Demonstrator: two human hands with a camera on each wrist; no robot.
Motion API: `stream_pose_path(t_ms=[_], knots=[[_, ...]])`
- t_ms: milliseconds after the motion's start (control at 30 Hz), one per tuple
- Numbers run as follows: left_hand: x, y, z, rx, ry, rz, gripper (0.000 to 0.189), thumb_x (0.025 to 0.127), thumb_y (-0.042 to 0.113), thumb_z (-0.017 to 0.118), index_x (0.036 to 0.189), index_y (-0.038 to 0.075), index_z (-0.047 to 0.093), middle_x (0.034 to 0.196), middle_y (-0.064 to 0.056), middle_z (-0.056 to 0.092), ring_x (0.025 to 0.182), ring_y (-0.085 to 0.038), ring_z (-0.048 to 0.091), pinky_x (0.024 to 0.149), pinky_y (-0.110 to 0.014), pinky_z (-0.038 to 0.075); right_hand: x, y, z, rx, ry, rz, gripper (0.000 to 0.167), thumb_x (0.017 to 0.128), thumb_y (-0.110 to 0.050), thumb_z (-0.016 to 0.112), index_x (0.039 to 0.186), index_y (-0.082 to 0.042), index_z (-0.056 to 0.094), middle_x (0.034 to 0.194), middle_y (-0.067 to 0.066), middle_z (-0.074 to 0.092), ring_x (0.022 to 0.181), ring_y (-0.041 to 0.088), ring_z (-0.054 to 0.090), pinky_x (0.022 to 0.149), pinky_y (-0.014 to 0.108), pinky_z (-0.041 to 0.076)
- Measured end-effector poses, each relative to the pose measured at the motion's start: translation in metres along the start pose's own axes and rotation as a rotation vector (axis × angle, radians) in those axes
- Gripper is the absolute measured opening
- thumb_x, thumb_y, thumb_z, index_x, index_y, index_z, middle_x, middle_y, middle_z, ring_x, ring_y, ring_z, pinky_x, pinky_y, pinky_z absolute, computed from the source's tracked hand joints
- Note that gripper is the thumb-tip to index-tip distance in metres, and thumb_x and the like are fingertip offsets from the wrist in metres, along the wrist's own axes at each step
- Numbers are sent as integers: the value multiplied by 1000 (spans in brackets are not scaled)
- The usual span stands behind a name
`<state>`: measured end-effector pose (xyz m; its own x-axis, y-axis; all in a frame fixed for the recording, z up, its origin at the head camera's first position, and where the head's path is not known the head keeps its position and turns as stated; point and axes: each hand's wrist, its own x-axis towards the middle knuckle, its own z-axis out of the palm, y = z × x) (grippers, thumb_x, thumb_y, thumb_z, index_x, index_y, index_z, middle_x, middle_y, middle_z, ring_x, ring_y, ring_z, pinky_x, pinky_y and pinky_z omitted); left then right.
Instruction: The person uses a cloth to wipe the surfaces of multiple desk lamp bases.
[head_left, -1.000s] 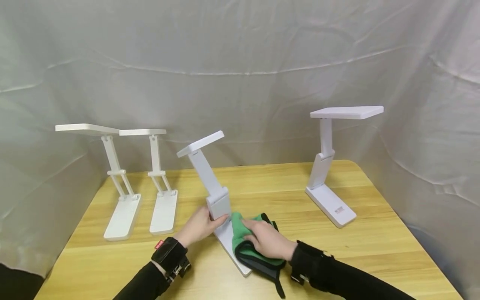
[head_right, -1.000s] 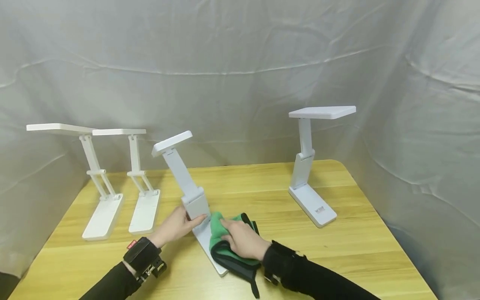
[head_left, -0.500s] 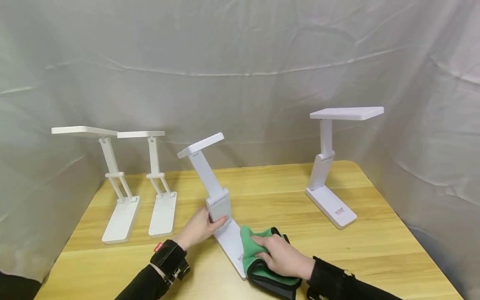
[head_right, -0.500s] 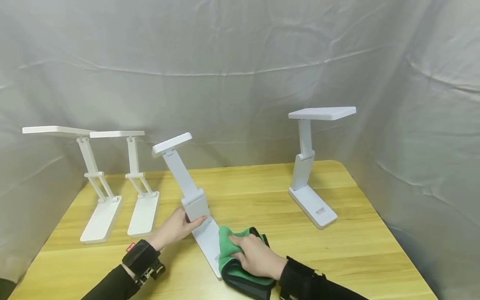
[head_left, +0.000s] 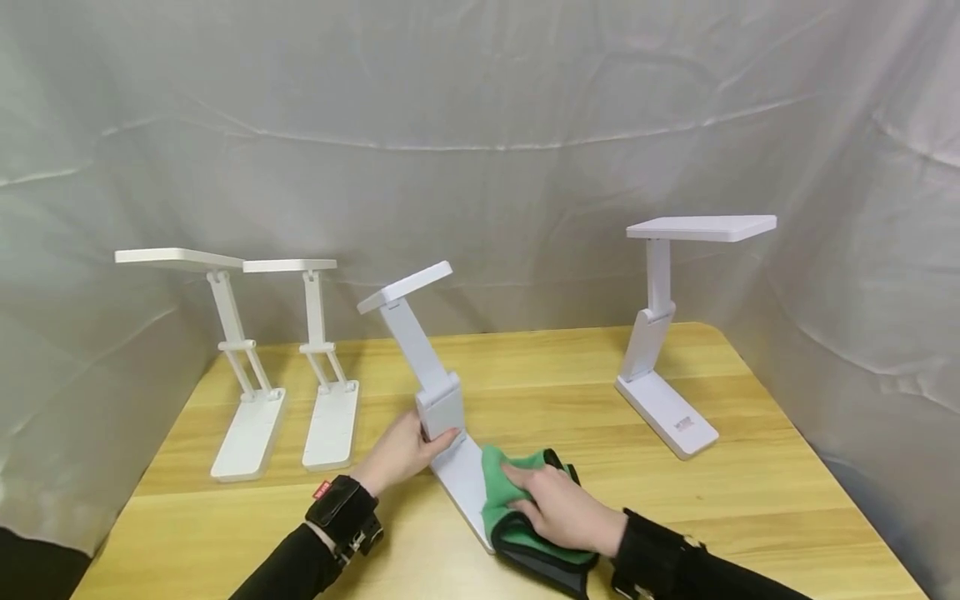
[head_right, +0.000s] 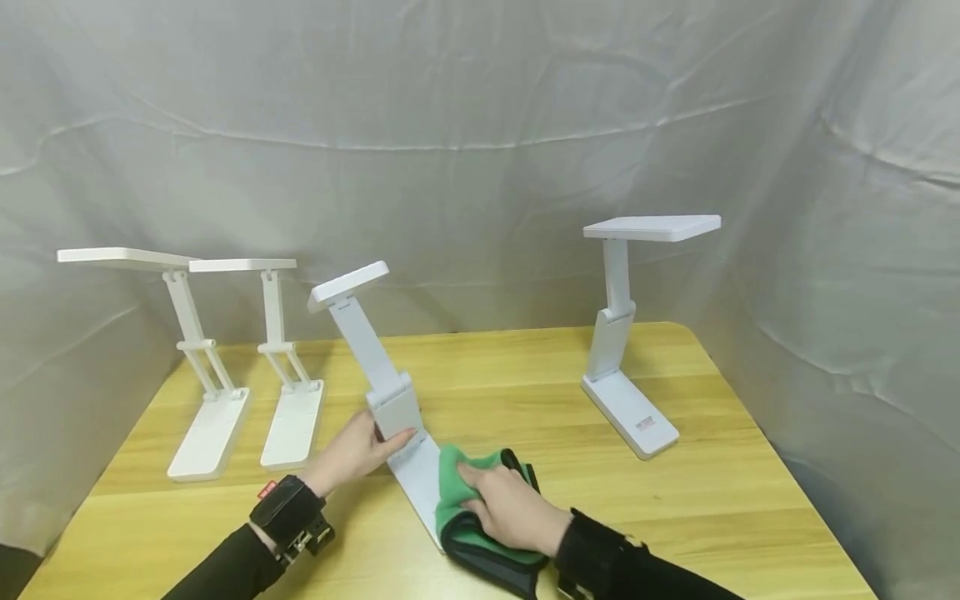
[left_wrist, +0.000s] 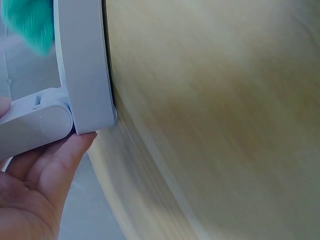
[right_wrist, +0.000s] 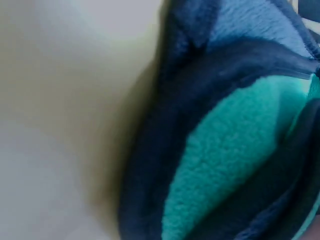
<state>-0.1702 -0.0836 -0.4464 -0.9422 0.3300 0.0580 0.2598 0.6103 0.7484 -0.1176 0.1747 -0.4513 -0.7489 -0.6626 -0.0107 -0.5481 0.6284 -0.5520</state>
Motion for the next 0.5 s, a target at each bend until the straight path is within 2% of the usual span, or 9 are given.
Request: stream_pose_path(t_ms=[67,100,133,200,300,367,400,467,500], knots=[[-1,-1,0,6,4,7,43,93,20,71,130,1,59,121,-22,70,111,-38,70,92,-48,60,-6,0,1,2,1,-6,51,100,-18,62,142,8,49,126,20,70,83,7,70,78,22,57],[-1,-1,0,8,5,12,43,93,20,71,130,1,59,121,-23,70,111,-38,70,92,-48,60,-5,0,1,5,0,-2,51,99,-18,63,142,8,50,126,20,70,81,7,69,76,22,57],[-1,-1,0,10,6,12,43,93,19,71,130,1,58,121,-23,70,110,-38,70,92,-48,60,-1,0,2,12,1,3,52,99,-18,63,142,8,50,121,19,72,76,5,67,73,20,56],[-2,-2,0,10,7,14,44,93,20,72,130,1,59,121,-22,70,110,-38,70,91,-48,60,14,1,2,33,3,20,53,99,-17,64,143,8,48,109,18,75,57,-2,51,64,15,48],[-1,-2,0,12,1,20,44,94,22,71,132,3,58,120,-21,71,109,-36,71,90,-46,61,37,2,2,26,22,34,54,100,-18,62,145,6,47,85,13,72,50,-2,37,60,14,43],[0,-2,0,10,4,30,43,94,22,70,131,3,58,119,-20,71,109,-35,71,89,-46,61,45,2,1,12,34,38,53,100,-18,62,145,5,48,79,10,68,52,-3,39,60,16,43],[0,-2,0,12,6,32,42,94,22,70,130,3,58,119,-20,71,108,-35,71,89,-46,61,44,2,1,6,39,34,53,100,-18,62,145,5,48,85,12,72,53,-2,41,63,17,45],[0,-2,0,12,14,32,41,94,21,70,128,2,60,118,-21,71,107,-35,71,89,-46,61,35,1,1,-3,27,28,53,100,-19,62,145,5,47,87,12,72,56,1,48,65,18,49],[-1,-2,0,14,18,28,40,94,21,71,128,2,60,118,-21,71,107,-36,71,89,-46,61,27,1,1,-7,22,23,53,100,-19,62,145,5,48,98,14,75,62,3,56,69,20,53]])
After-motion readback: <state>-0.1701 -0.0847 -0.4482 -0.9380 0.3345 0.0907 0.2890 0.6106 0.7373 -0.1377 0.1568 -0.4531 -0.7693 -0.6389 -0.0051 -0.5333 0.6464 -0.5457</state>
